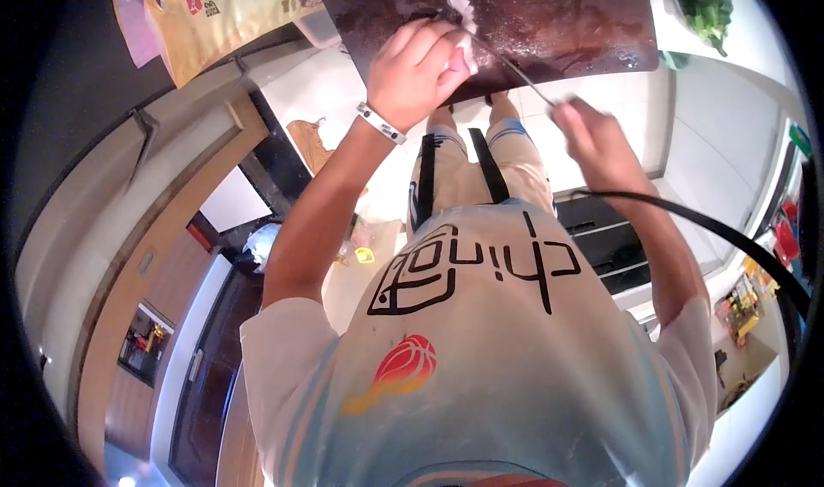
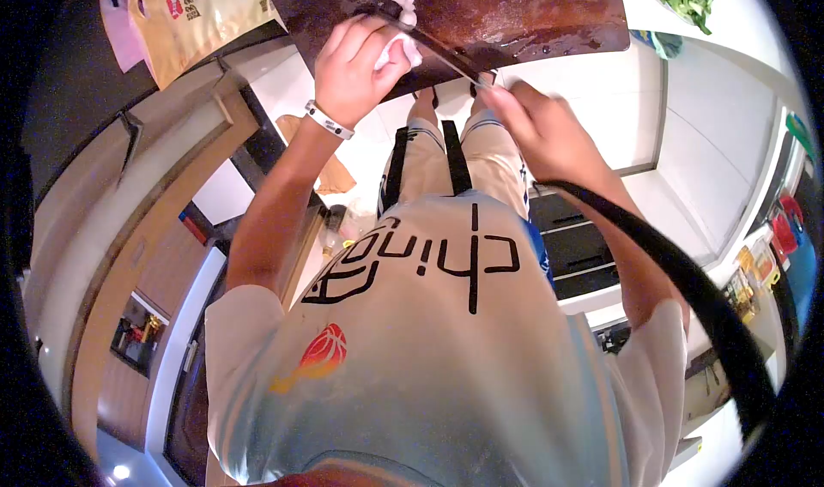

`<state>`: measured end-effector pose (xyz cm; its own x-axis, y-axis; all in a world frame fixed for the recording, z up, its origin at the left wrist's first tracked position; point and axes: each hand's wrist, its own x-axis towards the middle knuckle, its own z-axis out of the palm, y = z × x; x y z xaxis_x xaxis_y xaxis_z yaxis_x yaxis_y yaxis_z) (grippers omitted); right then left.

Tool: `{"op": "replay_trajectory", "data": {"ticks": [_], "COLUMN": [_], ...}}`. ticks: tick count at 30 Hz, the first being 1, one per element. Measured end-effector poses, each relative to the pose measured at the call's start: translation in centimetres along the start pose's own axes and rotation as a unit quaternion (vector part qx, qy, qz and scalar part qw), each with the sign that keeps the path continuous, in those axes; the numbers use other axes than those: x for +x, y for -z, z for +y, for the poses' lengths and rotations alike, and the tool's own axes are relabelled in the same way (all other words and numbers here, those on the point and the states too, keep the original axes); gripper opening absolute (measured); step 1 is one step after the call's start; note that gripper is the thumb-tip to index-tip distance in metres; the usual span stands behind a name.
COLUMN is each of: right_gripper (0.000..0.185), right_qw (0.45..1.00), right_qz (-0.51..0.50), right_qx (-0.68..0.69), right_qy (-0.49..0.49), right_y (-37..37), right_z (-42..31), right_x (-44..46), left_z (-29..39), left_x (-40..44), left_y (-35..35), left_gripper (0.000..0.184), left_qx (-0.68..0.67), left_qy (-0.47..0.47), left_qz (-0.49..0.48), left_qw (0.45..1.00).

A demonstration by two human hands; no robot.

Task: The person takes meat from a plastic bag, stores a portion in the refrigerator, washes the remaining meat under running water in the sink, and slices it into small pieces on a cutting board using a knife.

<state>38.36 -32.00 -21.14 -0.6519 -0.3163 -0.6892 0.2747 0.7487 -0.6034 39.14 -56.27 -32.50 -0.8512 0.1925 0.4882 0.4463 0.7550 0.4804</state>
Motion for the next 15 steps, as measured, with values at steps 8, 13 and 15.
{"op": "replay_trajectory", "data": {"ticks": [8,13,15], "right_gripper": [0.049,0.050,0.052], "right_qw": [0.992,0.999,0.988], "right_qz": [0.036,0.023,0.068], "right_qx": [-0.022,-0.013,-0.030], "right_qy": [0.115,0.025,0.139], "right_y": [-1.0,-0.2,-1.7], "right_z": [-2.1,1.0,-1.0], "right_x": [2.9,0.6,3.8], "left_z": [0.1,0.2,0.4], "left_x": [-0.6,-0.2,-0.4], "left_y": [0.3,0.4,0.5], "left_gripper": [0.024,0.023,0.024], "left_qx": [0.022,0.000,-0.003], "left_qy": [0.002,0.009,0.002], "left_qz": [-0.021,-0.016,-0.019], "left_qw": [1.000,1.000,1.000]}}
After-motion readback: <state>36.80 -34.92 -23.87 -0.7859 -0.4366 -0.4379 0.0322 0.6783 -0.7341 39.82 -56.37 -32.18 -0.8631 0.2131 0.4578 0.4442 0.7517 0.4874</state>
